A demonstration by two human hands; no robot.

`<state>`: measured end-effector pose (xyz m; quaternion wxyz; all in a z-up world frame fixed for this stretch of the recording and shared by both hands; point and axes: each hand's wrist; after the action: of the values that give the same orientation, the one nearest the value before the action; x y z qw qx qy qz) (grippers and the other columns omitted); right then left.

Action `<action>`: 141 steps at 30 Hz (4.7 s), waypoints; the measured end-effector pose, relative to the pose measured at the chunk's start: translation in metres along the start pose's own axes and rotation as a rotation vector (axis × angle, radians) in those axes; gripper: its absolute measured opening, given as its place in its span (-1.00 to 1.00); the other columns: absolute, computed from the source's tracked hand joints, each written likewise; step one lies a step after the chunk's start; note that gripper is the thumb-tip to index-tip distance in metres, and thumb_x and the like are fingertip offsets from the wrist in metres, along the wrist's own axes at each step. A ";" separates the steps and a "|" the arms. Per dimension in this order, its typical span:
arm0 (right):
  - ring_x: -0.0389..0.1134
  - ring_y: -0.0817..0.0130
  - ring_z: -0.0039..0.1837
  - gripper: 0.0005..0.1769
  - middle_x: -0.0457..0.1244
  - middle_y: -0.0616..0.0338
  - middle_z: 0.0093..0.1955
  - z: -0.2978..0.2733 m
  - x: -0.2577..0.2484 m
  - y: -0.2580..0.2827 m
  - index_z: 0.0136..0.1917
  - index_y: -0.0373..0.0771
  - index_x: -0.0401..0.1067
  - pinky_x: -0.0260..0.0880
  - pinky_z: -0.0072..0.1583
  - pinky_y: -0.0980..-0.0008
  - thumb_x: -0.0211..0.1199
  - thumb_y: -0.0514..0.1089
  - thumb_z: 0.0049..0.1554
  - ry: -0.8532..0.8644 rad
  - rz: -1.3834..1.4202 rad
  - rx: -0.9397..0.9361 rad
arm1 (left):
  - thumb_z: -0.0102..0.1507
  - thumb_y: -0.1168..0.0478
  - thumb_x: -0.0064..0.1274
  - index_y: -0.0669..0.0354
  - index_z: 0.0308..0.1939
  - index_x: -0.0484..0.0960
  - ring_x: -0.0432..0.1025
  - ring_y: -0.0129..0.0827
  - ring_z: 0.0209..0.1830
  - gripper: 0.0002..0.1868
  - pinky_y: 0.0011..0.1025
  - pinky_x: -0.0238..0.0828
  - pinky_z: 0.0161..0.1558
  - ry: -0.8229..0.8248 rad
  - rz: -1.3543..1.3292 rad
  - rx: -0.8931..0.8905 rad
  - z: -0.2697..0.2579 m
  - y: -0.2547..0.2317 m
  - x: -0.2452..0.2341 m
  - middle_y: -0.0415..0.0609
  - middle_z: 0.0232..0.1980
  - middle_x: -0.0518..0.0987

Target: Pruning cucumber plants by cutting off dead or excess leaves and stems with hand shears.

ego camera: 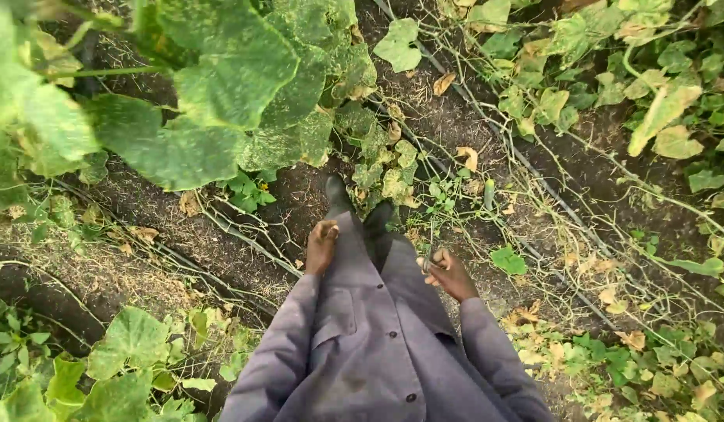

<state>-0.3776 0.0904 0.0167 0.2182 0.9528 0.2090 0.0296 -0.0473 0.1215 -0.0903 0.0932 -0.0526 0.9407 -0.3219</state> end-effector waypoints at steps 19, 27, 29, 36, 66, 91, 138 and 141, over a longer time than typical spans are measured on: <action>0.51 0.11 -0.14 -0.67 0.36 -0.24 -0.02 0.125 -0.072 -0.185 0.14 -0.25 0.13 0.59 -0.09 0.24 0.18 -0.13 0.23 0.078 0.271 0.302 | 0.38 -0.07 -0.05 0.18 0.12 0.62 0.48 -0.12 -0.16 -0.56 -0.15 0.39 -0.18 0.060 0.165 -0.041 0.108 0.131 0.189 0.17 -0.16 0.57; 0.52 0.03 -0.10 -0.58 0.34 -0.31 0.01 0.181 -0.101 -0.340 0.15 -0.25 0.15 0.66 -0.12 0.21 0.31 -0.17 0.17 -0.018 0.559 0.102 | 0.35 0.01 0.12 0.24 0.03 0.37 0.50 -0.35 -0.43 -0.58 -0.47 0.48 -0.58 0.648 -0.390 -0.537 0.069 0.179 0.349 0.02 -0.30 0.52; 0.46 0.13 0.05 -0.48 0.24 -0.29 0.22 0.196 -0.101 -0.324 0.32 -0.31 0.12 0.60 -0.03 0.21 0.27 -0.10 0.23 0.092 0.327 0.037 | 0.34 0.05 0.10 0.20 -0.01 0.44 0.51 -0.29 -0.38 -0.67 -0.39 0.48 -0.48 0.597 -0.277 -0.422 0.097 0.187 0.356 0.02 -0.30 0.55; 0.44 0.19 0.06 -0.52 0.30 -0.12 0.23 0.283 -0.109 -0.349 0.29 -0.31 0.31 0.52 0.03 0.30 0.34 -0.18 0.14 0.284 0.293 -0.265 | 0.32 0.23 -0.18 -0.09 0.21 0.63 0.57 0.02 -0.10 -0.58 0.05 0.47 0.02 0.254 0.506 -0.223 0.093 0.303 0.267 0.03 -0.27 0.68; 0.40 0.26 -0.33 -0.59 0.38 -0.14 -0.25 0.360 -0.056 -0.298 0.28 -0.39 0.37 0.47 -0.28 0.36 -0.01 -0.05 0.34 0.373 -0.155 0.234 | 0.47 0.29 -0.32 0.16 0.25 0.52 0.26 -0.38 -0.60 -0.64 -0.38 0.21 -0.42 0.417 0.364 -0.179 0.145 0.114 0.261 0.06 -0.46 0.55; 0.49 0.01 -0.06 -0.29 0.35 -0.24 -0.03 0.431 -0.123 -0.475 0.41 -0.40 0.18 0.41 0.10 -0.10 0.02 0.21 0.25 -0.439 0.061 0.475 | 0.48 0.18 -0.31 0.08 0.31 0.51 0.28 -0.45 -0.68 -0.61 -0.43 0.29 -0.47 0.497 0.590 -0.342 0.161 0.107 0.292 -0.08 -0.59 0.49; 0.37 -0.14 0.36 0.11 0.37 -0.19 0.28 0.192 -0.211 -0.687 0.38 -0.17 0.42 0.41 0.22 -0.09 -0.08 0.77 0.04 0.200 -0.902 0.922 | 0.47 0.19 -0.27 -0.01 0.36 0.49 0.20 -0.50 -0.73 -0.60 -0.48 0.26 -0.53 0.481 0.577 -0.275 0.169 0.101 0.291 -0.11 -0.62 0.46; 0.36 -0.27 0.31 -0.08 0.33 -0.31 0.25 0.300 -0.216 -0.578 0.37 -0.29 0.37 0.34 0.24 -0.22 0.20 0.51 0.10 -0.101 -0.733 0.672 | 0.45 0.26 -0.26 0.08 0.30 0.53 0.21 -0.50 -0.74 -0.62 -0.47 0.22 -0.56 0.497 0.601 -0.239 0.166 0.092 0.296 -0.04 -0.56 0.52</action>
<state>-0.7524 0.3531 -0.4945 -0.0951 0.8347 0.5171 -0.1641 -0.3057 0.0482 -0.3172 -0.0540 0.2937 0.9388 -0.1717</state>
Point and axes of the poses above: each hand's wrist, its own z-axis towards the middle knuckle, its own x-axis out of the palm, y = z × x
